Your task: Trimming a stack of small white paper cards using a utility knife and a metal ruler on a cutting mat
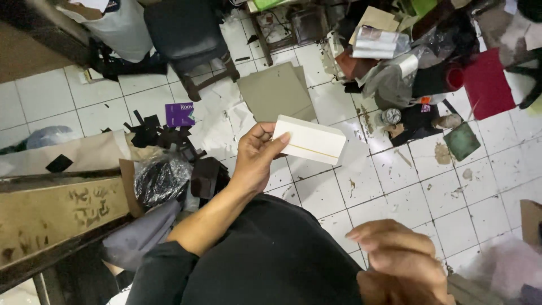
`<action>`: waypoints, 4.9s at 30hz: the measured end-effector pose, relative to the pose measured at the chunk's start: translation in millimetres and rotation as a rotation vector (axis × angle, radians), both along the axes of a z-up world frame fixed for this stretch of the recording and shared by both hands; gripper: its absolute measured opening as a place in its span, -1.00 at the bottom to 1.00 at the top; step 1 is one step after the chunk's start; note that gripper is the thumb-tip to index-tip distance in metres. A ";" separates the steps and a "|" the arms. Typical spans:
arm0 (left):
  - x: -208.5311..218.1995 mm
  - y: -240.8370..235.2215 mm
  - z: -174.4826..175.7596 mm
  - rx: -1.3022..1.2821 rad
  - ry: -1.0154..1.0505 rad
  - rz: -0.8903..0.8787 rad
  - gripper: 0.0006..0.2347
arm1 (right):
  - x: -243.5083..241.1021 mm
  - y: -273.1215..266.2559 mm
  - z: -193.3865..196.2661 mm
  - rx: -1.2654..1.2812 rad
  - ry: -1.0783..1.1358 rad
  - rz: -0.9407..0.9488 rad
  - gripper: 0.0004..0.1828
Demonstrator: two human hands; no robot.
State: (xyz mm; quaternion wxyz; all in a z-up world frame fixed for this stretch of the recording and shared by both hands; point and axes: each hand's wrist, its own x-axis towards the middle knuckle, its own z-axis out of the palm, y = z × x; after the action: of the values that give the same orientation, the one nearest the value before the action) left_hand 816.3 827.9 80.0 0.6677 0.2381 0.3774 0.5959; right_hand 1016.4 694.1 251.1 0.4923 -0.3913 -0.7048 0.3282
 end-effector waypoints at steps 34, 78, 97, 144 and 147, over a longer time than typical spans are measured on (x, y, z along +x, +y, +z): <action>25.2 232.4 6.3 -0.004 0.111 0.205 -0.81 | 22.2 305.8 10.6 0.102 -0.160 -0.106 -0.88; -88.5 688.1 -154.3 -0.194 0.114 -0.451 -0.63 | -95.6 752.3 -294.5 -0.846 0.326 -0.282 -0.58; -108.4 826.6 -124.3 -0.107 0.157 -1.005 -0.73 | -189.9 806.9 -255.3 -0.725 0.529 -0.836 -0.52; -284.0 966.2 -244.2 1.179 0.318 -1.160 -0.87 | -434.9 884.5 -369.8 -0.318 0.883 -1.173 -0.64; -268.5 980.4 -265.0 1.309 0.396 -1.122 -0.89 | -415.5 894.9 -380.4 -0.397 0.883 -1.151 -0.65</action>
State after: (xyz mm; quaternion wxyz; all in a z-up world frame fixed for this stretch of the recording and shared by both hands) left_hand 547.8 1808.4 -185.0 0.5139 0.8215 -0.1031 0.2246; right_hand 600.9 1589.0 -129.3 0.7432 -0.6114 -0.0536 0.2663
